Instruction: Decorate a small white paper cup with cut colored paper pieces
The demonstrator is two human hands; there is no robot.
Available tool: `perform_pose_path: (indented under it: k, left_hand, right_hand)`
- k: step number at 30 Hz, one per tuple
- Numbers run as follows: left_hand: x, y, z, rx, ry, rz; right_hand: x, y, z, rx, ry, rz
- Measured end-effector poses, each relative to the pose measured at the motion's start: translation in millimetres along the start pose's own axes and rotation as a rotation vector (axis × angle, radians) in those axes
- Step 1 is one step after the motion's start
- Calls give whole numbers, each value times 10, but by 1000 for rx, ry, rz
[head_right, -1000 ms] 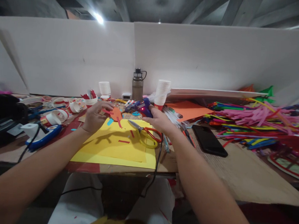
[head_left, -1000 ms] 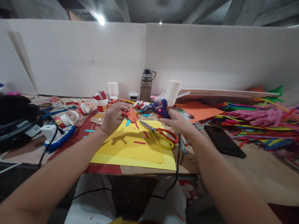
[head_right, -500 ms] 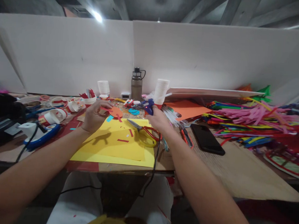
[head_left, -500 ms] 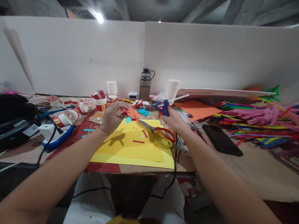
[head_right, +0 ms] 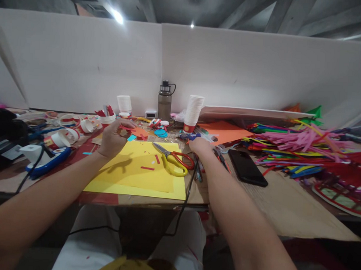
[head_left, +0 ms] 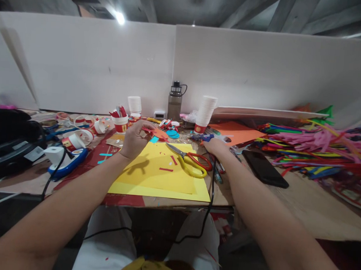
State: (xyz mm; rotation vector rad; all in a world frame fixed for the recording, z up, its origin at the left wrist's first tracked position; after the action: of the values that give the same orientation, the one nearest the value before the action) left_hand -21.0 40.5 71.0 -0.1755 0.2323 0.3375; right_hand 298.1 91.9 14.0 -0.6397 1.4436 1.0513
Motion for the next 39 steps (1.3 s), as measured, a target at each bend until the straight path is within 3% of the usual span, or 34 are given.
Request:
perform_pose_path:
  k: [4,7,11,13,17,23,39]
  left_hand:
    - [-1,16,-4,-21,0,-5]
    - [0,22,-7,-22,-3,-4]
    - [9,34,-15,-31,0,-22]
    - [11,29,-17,-36,3,-17]
    - [23,-4,-16,-23,14,-2]
    - [60,1,-28,-14,32,-14]
    - [75,36,-47,-45,44,10]
  right_hand:
    - [-132,-40,-108,71,-161,-60]
    - [-267,226,-357,-155,-249,60]
    - [-180,787,-961,-703,65,331]
    - [-107,951,-1253,-849,162,299]
    - [76,1067,-1534,-879,291,158]
    - [216,1092,-1560,-792,389,38]
    - [230,1103,-1563,-796,355,-55]
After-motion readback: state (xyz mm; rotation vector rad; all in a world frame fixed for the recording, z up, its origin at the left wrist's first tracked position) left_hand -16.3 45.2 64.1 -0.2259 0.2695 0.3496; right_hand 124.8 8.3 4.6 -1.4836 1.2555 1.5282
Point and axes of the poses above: each hand's wrist, its own z-axis towards the middle knuckle, its own x-axis out of the palm, y = z × x, the point moved 8 cm from there along z, towards the middle knuckle, and after that the axes turned 12 degrees about x, right-handed, at the moved point
